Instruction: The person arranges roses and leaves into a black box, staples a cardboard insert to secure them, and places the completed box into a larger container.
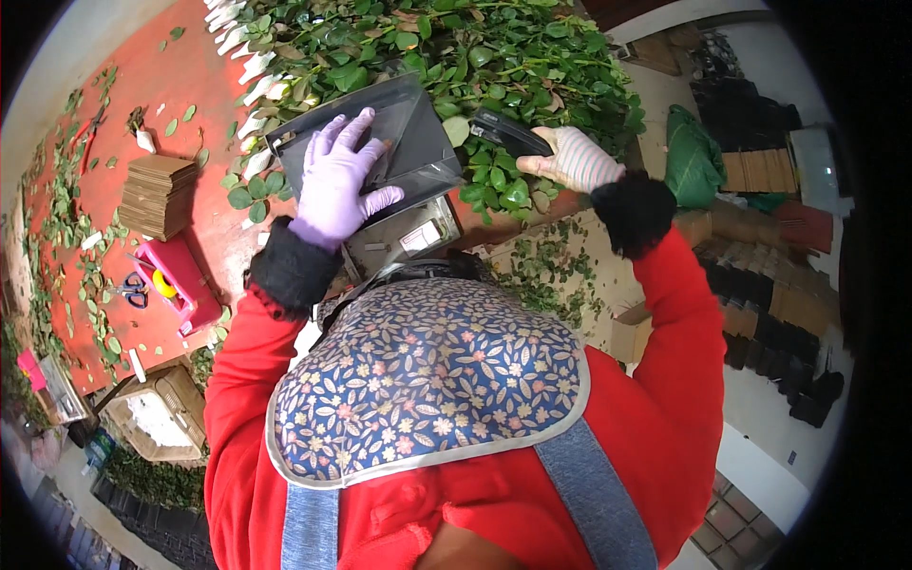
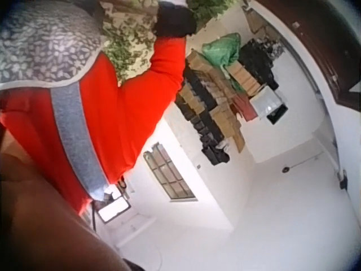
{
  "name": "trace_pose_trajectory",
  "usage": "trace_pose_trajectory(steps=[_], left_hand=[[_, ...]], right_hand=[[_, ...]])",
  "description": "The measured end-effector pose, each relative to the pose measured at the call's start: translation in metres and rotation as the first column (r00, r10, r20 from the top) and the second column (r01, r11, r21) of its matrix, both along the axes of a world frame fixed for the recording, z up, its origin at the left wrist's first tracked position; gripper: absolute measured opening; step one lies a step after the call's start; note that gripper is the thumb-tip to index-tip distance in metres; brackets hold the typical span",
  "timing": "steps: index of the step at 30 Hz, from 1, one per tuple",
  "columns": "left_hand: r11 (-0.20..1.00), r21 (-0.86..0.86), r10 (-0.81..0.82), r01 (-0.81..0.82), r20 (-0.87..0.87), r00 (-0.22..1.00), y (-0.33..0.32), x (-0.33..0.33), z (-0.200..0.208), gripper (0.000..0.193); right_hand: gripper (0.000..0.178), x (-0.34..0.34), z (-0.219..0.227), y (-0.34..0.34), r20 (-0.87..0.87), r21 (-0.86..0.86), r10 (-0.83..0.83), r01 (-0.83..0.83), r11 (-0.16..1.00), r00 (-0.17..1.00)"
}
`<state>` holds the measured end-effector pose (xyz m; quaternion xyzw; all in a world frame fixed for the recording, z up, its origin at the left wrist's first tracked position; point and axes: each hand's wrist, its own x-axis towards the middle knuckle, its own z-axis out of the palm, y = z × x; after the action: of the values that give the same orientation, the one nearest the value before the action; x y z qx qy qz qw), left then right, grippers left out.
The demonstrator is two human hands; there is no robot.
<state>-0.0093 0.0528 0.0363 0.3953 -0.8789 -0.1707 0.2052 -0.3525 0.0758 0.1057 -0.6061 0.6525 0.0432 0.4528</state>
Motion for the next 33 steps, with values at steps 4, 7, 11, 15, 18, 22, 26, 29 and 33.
trace_pose_trajectory(steps=[4, 7, 11, 15, 18, 22, 26, 29, 33], left_hand=[[0.620, 0.663, 0.367, 0.421, -0.718, 0.591, 0.053, 0.009, 0.020, 0.076], [0.444, 0.617, 0.613, 0.650, -0.738, 0.281, 0.073, -0.007, 0.032, 0.072], [0.416, 0.762, 0.652, 0.496, -0.630, 0.422, 0.069, 0.020, 0.044, 0.050], [0.411, 0.853, 0.514, 0.323, -0.509, 0.691, 0.033, 0.040, 0.053, 0.059], [0.389, 0.857, 0.472, 0.337, -0.500, 0.726, 0.003, 0.031, 0.045, 0.048], [0.375, 0.890, 0.500, 0.260, -0.430, 0.752, -0.017, 0.029, 0.012, 0.038], [0.313, 0.910, 0.560, 0.271, -0.408, 0.721, -0.019, 0.029, 0.016, 0.035], [0.252, 0.929, 0.545, 0.270, -0.367, 0.754, -0.020, 0.033, 0.013, 0.037], [0.262, 0.935, 0.541, 0.239, -0.347, 0.766, -0.017, 0.026, 0.018, 0.035]], right_hand=[[0.048, 0.084, 0.032, 0.038, 0.328, -0.186, -0.033, 0.098, 0.978, 0.944], [0.054, 0.153, 0.011, 0.065, 0.371, -0.556, 0.296, -0.045, 0.830, 0.881], [0.060, 0.144, 0.010, 0.075, 0.442, -0.495, 0.150, 0.101, 0.863, 0.885], [0.091, 0.111, -0.046, 0.088, -0.037, -0.638, -0.170, 0.107, 0.763, 0.985], [0.093, 0.126, -0.091, 0.079, -0.124, -0.752, -0.113, -0.019, 0.659, 0.986], [0.034, 0.102, -0.117, 0.060, 0.127, -0.719, -0.013, 0.102, 0.687, 0.992], [0.011, 0.082, -0.113, 0.038, 0.631, -0.332, -0.154, 0.444, 0.832, 0.760], [0.015, 0.069, -0.099, 0.002, 0.478, -0.370, -0.095, 0.298, 0.880, 0.873], [0.018, 0.046, -0.113, -0.030, -0.052, -0.696, -0.107, 0.041, 0.717, 0.993]])
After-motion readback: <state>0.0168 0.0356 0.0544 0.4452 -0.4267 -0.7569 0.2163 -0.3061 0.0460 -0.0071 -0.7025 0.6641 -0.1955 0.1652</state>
